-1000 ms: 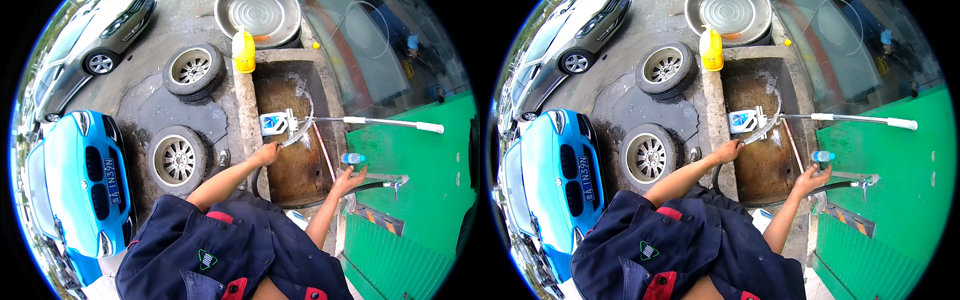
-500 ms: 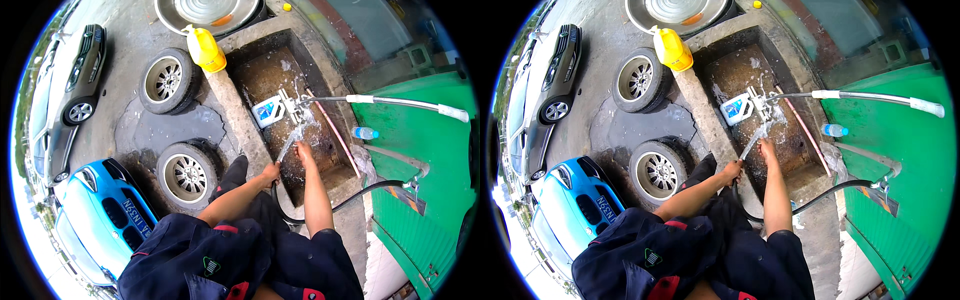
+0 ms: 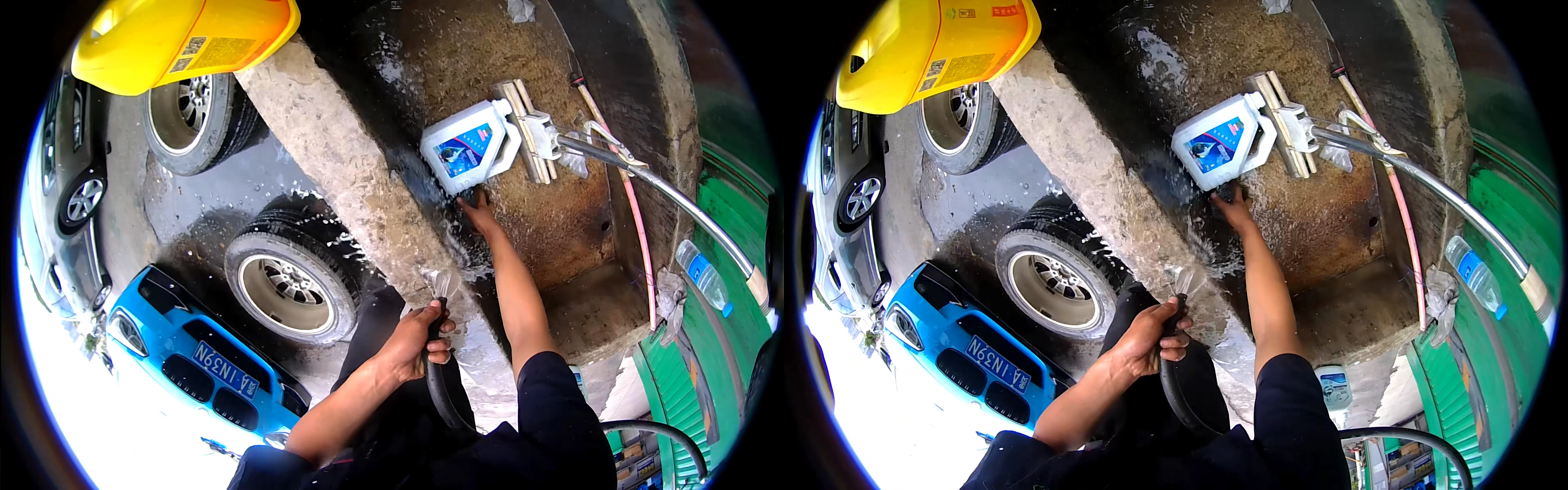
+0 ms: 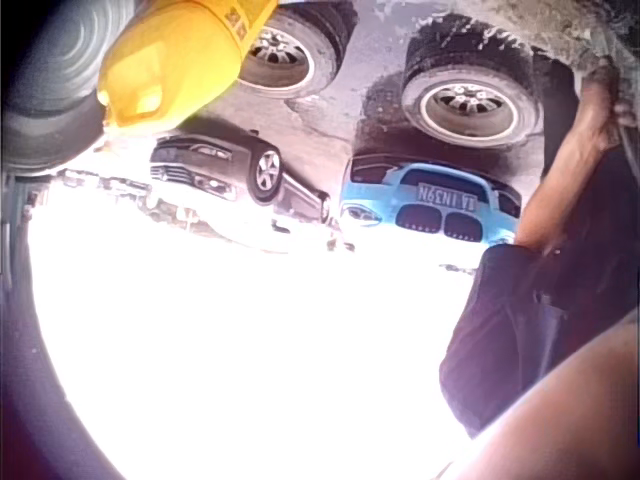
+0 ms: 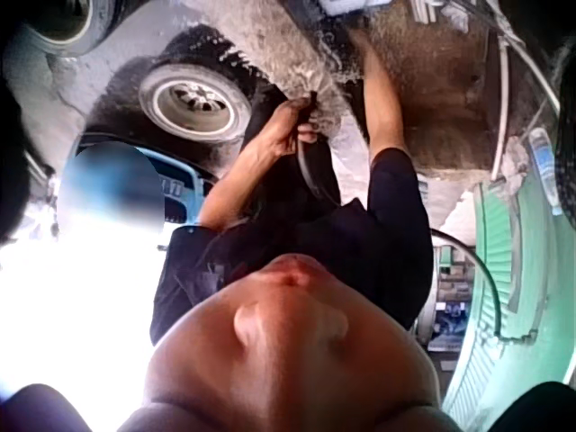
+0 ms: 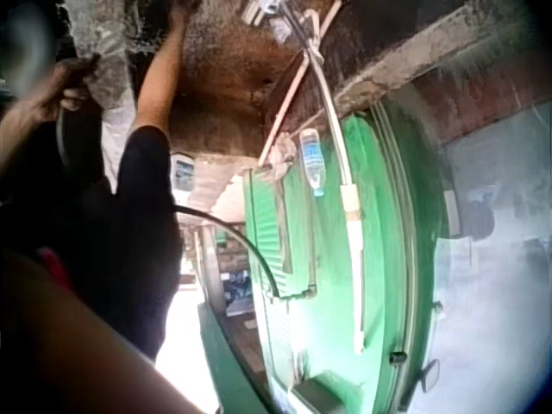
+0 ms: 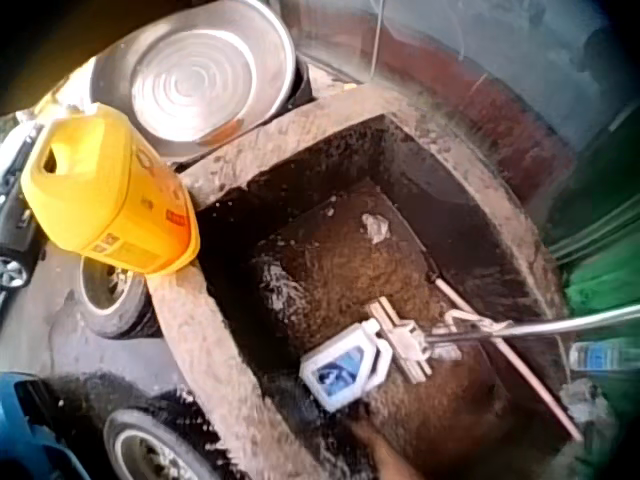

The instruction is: The person rinses two car tires with a hose, then scrubs the rims and sidewalls using a steel wool pad. The tires are positioned on the ground next to a blue car in an outdoor car wash area.

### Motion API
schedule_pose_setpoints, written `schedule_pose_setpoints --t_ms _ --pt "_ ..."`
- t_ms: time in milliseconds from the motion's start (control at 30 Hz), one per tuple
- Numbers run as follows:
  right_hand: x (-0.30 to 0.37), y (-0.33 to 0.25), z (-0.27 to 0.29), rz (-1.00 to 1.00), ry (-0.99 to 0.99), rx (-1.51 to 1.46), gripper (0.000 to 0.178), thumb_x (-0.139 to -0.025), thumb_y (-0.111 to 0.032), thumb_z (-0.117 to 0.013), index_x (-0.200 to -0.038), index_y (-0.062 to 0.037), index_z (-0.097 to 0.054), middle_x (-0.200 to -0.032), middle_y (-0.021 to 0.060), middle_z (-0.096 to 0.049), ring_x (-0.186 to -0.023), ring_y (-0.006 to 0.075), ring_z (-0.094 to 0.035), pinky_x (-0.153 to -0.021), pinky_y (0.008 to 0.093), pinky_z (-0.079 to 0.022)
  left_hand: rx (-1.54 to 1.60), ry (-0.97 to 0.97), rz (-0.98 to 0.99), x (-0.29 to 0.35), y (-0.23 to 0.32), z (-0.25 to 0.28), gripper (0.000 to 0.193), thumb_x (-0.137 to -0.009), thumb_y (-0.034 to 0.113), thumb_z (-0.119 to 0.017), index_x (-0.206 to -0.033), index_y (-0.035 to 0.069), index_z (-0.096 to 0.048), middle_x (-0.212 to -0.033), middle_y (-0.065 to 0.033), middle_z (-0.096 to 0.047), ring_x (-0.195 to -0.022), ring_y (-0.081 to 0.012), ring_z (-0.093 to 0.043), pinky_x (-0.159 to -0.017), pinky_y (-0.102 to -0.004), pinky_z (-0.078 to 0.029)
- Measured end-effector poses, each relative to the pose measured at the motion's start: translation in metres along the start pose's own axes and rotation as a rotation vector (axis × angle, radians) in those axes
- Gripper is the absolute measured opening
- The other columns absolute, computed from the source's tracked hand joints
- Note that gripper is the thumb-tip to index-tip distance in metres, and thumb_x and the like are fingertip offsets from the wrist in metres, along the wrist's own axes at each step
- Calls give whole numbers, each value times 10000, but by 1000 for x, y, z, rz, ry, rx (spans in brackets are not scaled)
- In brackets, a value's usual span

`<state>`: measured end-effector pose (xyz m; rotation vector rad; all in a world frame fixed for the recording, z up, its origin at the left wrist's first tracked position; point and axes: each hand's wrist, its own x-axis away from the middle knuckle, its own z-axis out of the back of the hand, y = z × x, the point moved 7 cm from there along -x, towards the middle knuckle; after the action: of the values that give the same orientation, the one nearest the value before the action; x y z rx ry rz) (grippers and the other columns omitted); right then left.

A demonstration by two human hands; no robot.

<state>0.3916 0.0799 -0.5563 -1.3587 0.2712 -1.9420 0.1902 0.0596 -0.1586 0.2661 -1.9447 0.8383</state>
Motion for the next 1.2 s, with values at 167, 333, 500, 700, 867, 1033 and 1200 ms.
schedule_pose_setpoints --t_ms 167,333,500,700,867,1033,1200 --pt "34 -13 -49 -336 -178 -433 508 -890 -289 -688 -1309 -21 -580 -1204 174 -657 -1033 324 -634 -881 421 -500 -55 -33 -11 3 12 6 249 -1084 336 -426 -1022 96 -448 -824 -10 -452 -479 -59 -323 -392 -198 -268" --pt "138 -107 22 -607 -304 -1362 452 -1023 -496 -413 -1050 -114 -654 -870 30 -664 -694 180 -603 -615 347 -530 -198 -51 -66 33 -11 -32 255 -1074 355 -455 -1011 109 -450 -808 -2 -443 -484 -55 -309 -395 -200 -266" --pt "240 -221 137 -398 -461 -1586 462 -987 -391 -553 -1282 -35 -554 -1056 159 -635 -1012 390 -623 -975 578 -509 -394 -100 -118 88 -64 -84 250 -1070 356 -468 -988 120 -447 -782 6 -436 -483 -54 -307 -388 -195 -262" --pt "304 -242 266 -6 20 -1321 392 -905 -92 -644 -1274 7 -558 -1132 204 -652 -1017 298 -661 -845 377 -562 -780 -122 -190 141 -143 -151 262 -1067 360 -472 -990 111 -459 -746 5 -435 -477 -66 -314 -393 -228 -268" --pt "542 -344 482 545 1125 -121 413 -894 -212 -725 -1249 -39 -605 -1051 204 -718 -958 285 -725 -826 380 -547 -1709 115 -1199 97 -51 -158 561 -1029 440 -492 -1356 -10 -428 -1097 -227 -625 -1022 -413 -622 -911 -496 -491" --pt "717 -320 640 405 1717 750 508 -902 -348 -703 -1181 66 -607 -1224 258 -628 -1095 440 -612 -929 490 -492 -2125 355 -1745 173 -59 -232 646 -962 324 -571 -1390 -123 -388 -1251 -339 -570 -1210 -483 -525 -1063 -523 -396" --pt "670 -278 652 28 1195 529 565 -962 -434 -573 -1285 30 -549 -1015 347 -665 -987 544 -621 -837 602 -489 -2007 116 -1538 216 -13 -179 372 -962 311 -549 -1162 12 -643 -1061 -277 -681 -1035 -447 -642 -909 -519 -501"
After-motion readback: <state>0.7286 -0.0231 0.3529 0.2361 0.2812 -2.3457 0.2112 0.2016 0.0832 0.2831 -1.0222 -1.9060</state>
